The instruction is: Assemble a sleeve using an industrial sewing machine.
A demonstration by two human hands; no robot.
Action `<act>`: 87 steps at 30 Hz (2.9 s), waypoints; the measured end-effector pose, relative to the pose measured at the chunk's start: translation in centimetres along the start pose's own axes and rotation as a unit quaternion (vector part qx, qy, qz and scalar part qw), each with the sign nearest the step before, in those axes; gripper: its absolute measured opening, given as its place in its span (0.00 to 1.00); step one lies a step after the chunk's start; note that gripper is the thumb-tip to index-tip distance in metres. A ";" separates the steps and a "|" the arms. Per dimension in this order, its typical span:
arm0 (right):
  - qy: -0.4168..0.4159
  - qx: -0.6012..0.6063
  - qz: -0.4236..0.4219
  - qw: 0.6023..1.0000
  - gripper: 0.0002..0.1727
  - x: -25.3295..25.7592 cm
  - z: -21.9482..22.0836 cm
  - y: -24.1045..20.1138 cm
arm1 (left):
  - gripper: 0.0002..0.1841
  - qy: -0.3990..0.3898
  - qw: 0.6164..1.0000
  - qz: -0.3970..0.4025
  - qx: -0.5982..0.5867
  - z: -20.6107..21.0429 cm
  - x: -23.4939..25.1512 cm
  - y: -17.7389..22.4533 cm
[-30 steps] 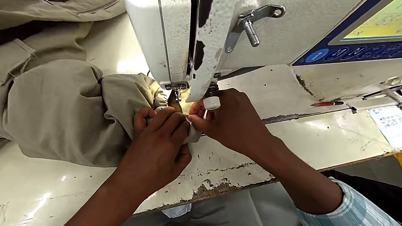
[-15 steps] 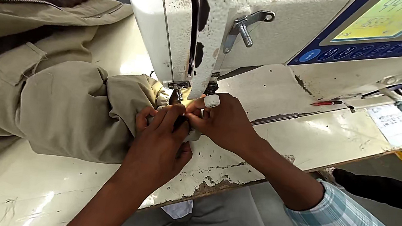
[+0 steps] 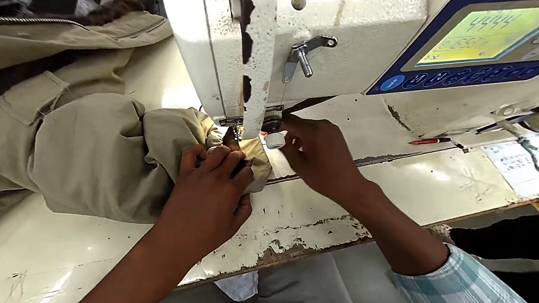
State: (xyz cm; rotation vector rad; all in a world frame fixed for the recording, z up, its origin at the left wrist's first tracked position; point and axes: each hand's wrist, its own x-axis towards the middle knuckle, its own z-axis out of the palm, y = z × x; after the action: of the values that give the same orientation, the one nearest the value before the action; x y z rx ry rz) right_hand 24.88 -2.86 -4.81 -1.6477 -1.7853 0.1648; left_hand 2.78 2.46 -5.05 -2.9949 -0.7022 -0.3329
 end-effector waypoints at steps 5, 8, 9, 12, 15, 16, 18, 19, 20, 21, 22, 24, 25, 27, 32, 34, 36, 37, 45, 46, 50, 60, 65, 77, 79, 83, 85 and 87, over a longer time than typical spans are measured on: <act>-0.029 -0.115 -0.029 0.993 0.17 -0.1 1.8 -0.5 | 0.16 -0.002 1.000 0.004 0.000 -0.1 0.1 0.0; -0.041 -0.144 -0.043 0.988 0.18 -0.5 1.9 -0.6 | 0.16 -0.009 1.000 0.001 0.003 -0.1 0.1 -0.1; -0.048 -0.146 -0.041 0.987 0.19 -0.6 1.9 -0.5 | 0.16 -0.008 1.000 0.002 0.001 -0.1 0.1 -0.2; -0.063 -0.156 -0.039 0.985 0.22 -0.8 2.0 -0.4 | 0.17 -0.001 1.000 0.004 -0.011 0.2 0.1 -0.2; -0.093 -0.152 -0.026 0.984 0.22 -0.6 1.7 -0.5 | 0.17 -0.007 1.000 0.006 -0.010 -0.1 0.2 -0.1; -0.099 -0.148 -0.024 0.984 0.23 -0.5 1.6 -0.4 | 0.17 -0.010 1.000 0.005 -0.007 -0.1 0.2 -0.1; -0.105 -0.129 -0.024 0.986 0.22 -0.6 1.8 -0.1 | 0.18 -0.012 1.000 0.003 -0.002 -0.2 0.3 0.0; -0.102 -0.115 -0.021 0.988 0.21 -0.7 1.9 0.0 | 0.17 -0.011 1.000 0.001 0.000 -0.2 0.3 0.0; -0.094 -0.105 -0.022 0.990 0.19 -0.7 2.1 0.0 | 0.18 -0.011 1.000 -0.001 -0.001 -0.2 0.2 0.1; -0.085 -0.099 -0.028 0.991 0.18 -0.8 2.2 0.0 | 0.17 -0.011 1.000 -0.002 0.002 -0.2 0.1 0.1; -0.084 -0.102 -0.032 0.991 0.17 -1.0 2.4 -0.1 | 0.17 -0.012 1.000 -0.003 0.002 -0.2 0.1 0.1; -0.082 -0.109 -0.043 0.990 0.16 -1.2 2.6 -0.3 | 0.18 -0.017 1.000 -0.003 0.000 -0.3 0.1 0.1; -0.079 -0.112 -0.048 0.989 0.16 -1.2 2.7 -0.3 | 0.18 -0.020 1.000 -0.003 -0.001 -0.3 0.1 0.1; -0.079 -0.105 -0.049 0.990 0.16 -1.1 2.7 -0.2 | 0.18 -0.021 1.000 -0.002 -0.006 -0.3 0.1 0.0; -0.081 -0.115 -0.064 0.988 0.17 -1.0 2.8 0.0 | 0.17 -0.011 1.000 0.004 -0.011 -0.1 0.1 -0.2; -0.100 -0.139 -0.072 0.983 0.16 -1.1 2.7 -0.3 | 0.18 -0.012 1.000 0.007 -0.010 0.0 0.0 -0.4; -0.105 -0.153 -0.076 0.980 0.16 -1.1 2.6 -0.4 | 0.19 -0.009 1.000 0.008 -0.012 0.0 0.0 -0.6; -0.103 -0.153 -0.075 0.980 0.17 -1.0 2.7 -0.4 | 0.18 -0.007 1.000 0.008 -0.013 0.0 0.0 -0.6; -0.117 -0.170 -0.089 0.974 0.17 -0.4 2.2 -0.8 | 0.18 0.002 1.000 0.012 -0.007 0.3 -0.4 -0.5; -0.117 -0.168 -0.089 0.975 0.17 -0.3 2.1 -0.9 | 0.18 0.003 1.000 0.013 -0.003 0.2 -0.3 -0.5; -0.090 -0.076 -0.059 0.991 0.16 -0.3 2.2 -0.3 | 0.18 -0.004 1.000 0.012 -0.001 -0.2 -0.1 -0.4; -0.072 -0.131 -0.066 0.987 0.17 -1.0 2.4 -0.1 | 0.18 -0.009 1.000 0.012 -0.010 -0.1 0.0 -0.7; -0.090 -0.155 -0.065 0.982 0.17 -1.0 2.6 -0.5 | 0.18 -0.002 1.000 0.017 -0.014 0.1 -0.1 -0.8; -0.092 -0.204 -0.092 0.970 0.19 -0.7 2.3 -1.0 | 0.18 0.009 0.999 0.032 -0.013 0.4 0.3 -1.7; -0.084 -0.190 -0.088 0.974 0.18 -0.8 2.5 -0.6 | 0.18 0.007 0.999 0.031 -0.012 0.3 0.4 -1.8; -0.036 -0.174 -0.080 0.981 0.11 -0.7 3.0 -0.7 | 0.18 0.010 0.999 0.031 -0.010 0.4 0.8 -2.1; -0.025 -0.166 -0.080 0.982 0.12 -0.5 3.1 -0.6 | 0.18 0.007 1.000 0.026 -0.012 0.3 0.9 -2.2; -0.021 -0.156 -0.082 0.984 0.11 -0.3 3.0 -0.5 | 0.18 0.003 1.000 0.024 -0.013 0.2 1.0 -2.2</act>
State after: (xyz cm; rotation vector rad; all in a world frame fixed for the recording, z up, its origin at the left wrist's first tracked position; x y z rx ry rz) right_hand 22.76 -2.15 -6.87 -1.7070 -2.0506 -0.1654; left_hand 2.67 4.91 -5.08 -3.0296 -0.6283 -0.3503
